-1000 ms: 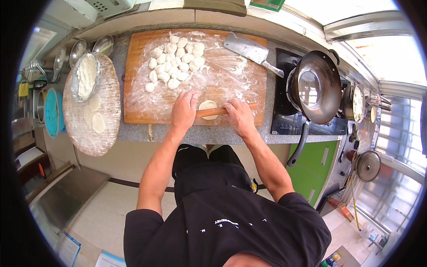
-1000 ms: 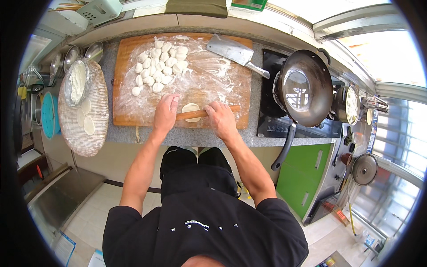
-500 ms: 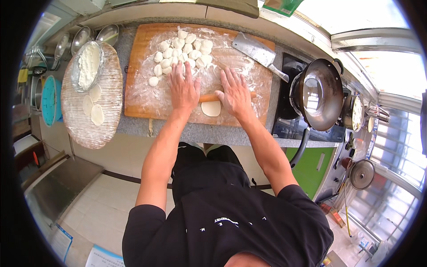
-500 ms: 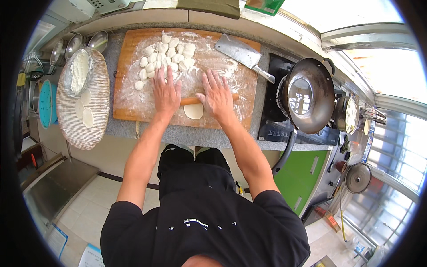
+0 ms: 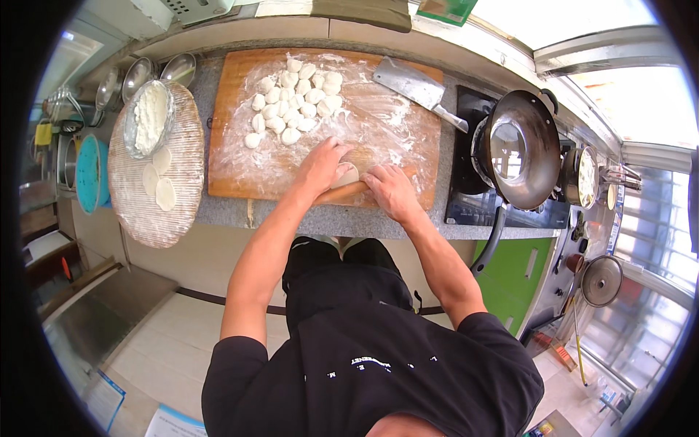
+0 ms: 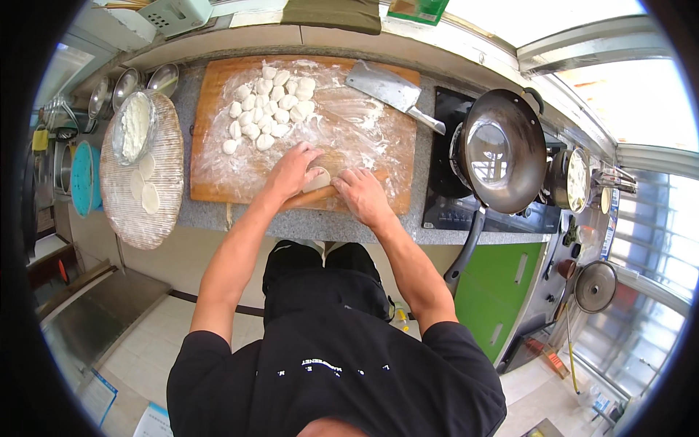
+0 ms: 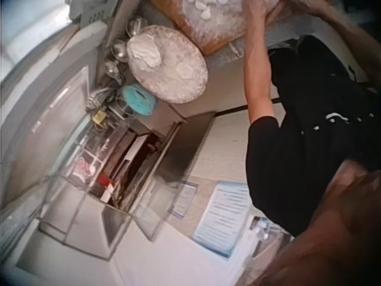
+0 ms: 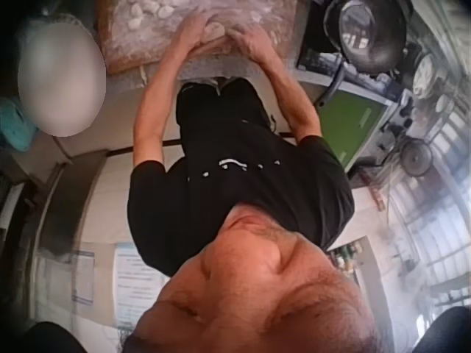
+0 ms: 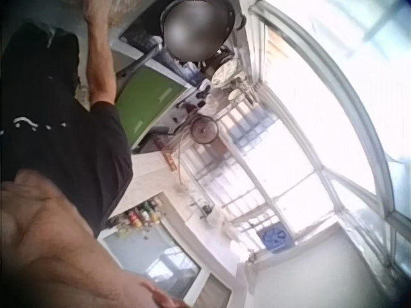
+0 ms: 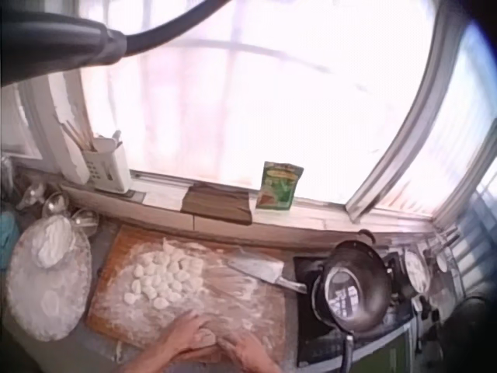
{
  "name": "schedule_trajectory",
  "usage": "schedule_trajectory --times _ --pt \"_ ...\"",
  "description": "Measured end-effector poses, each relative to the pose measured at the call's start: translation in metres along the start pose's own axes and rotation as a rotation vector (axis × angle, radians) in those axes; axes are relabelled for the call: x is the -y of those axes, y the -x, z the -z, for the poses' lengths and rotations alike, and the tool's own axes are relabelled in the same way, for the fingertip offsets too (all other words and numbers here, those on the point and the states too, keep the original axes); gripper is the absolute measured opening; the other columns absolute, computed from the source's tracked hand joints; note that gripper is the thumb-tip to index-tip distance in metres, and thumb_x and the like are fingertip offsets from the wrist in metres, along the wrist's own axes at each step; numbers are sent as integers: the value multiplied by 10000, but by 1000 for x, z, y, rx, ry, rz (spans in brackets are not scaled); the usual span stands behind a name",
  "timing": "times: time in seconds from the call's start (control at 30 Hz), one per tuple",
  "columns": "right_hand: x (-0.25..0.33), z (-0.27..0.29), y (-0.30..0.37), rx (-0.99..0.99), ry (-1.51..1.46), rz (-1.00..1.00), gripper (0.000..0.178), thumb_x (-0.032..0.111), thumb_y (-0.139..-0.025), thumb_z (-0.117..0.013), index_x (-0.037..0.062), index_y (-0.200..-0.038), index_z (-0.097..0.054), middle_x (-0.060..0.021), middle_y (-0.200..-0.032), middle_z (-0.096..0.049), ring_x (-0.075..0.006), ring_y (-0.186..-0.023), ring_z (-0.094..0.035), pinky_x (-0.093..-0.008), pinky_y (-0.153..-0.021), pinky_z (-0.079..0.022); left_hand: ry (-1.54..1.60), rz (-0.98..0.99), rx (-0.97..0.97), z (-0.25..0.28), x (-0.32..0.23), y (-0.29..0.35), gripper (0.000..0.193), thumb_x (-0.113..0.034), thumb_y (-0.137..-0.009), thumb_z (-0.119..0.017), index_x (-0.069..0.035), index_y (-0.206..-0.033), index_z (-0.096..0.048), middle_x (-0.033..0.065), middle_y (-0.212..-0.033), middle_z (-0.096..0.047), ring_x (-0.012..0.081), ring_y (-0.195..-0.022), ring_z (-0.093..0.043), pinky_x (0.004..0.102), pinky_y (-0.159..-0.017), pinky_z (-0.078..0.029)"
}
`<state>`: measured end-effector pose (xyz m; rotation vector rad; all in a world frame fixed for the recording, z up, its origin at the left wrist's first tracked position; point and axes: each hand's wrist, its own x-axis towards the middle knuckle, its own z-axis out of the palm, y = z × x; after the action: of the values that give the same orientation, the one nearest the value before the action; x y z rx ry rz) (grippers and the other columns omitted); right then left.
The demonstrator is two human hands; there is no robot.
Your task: The person repeatedly rolls small dough balls into flat circular discs using a wooden rolling pin on a floured wooden board. After flattening each piece, they place it onto a nearby tray. The process is repeated continuously throughout the clip.
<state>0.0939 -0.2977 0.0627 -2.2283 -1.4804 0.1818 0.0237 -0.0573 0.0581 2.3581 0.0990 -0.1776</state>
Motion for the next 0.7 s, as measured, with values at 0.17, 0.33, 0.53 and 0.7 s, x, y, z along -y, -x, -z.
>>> schedule_trajectory --times 0.17,0.33,0.53,0.7 --pt "5 6 24 52 -28 -7 239 134 -910 -702 85 -1140 -742 -74 -1094 -677 -285 -1076 -670 -421 -961 -516 -167 151 120 0 -15 -13 231 -149 -940 -801 -18 -1112 -721 176 -1130 -741 376 -1092 -707 472 -928 -559" --pt "9 7 37 -43 -60 -56 260 109 -888 -732 92 -1148 -743 -65 -1091 -697 -285 -1055 -679 -426 -937 -520 159 443 -204 -15 -4 19 191 -137 -981 -766 -15 -1115 -707 176 -947 -780 394 -950 -750 496 -880 -572" --pt "14 4 24 -42 -49 -137 284 117 -882 -750 98 -1165 -745 -63 -1125 -689 -294 -1073 -676 -433 -957 -518 35 579 -435 -9 2 61 354 -201 -1039 -701 -40 -1349 -645 200 -1279 -733 395 -1202 -689 507 -1011 -539" --pt "13 1 -13 80 -1 -144 350 183 -908 -765 116 -1250 -739 -70 -1227 -692 -285 -1201 -654 -429 -1036 -505 -201 423 -558 -22 5 79 567 -260 -1059 -663 -3 -1546 -526 251 -1605 -489 442 -1500 -457 558 -1227 -396"
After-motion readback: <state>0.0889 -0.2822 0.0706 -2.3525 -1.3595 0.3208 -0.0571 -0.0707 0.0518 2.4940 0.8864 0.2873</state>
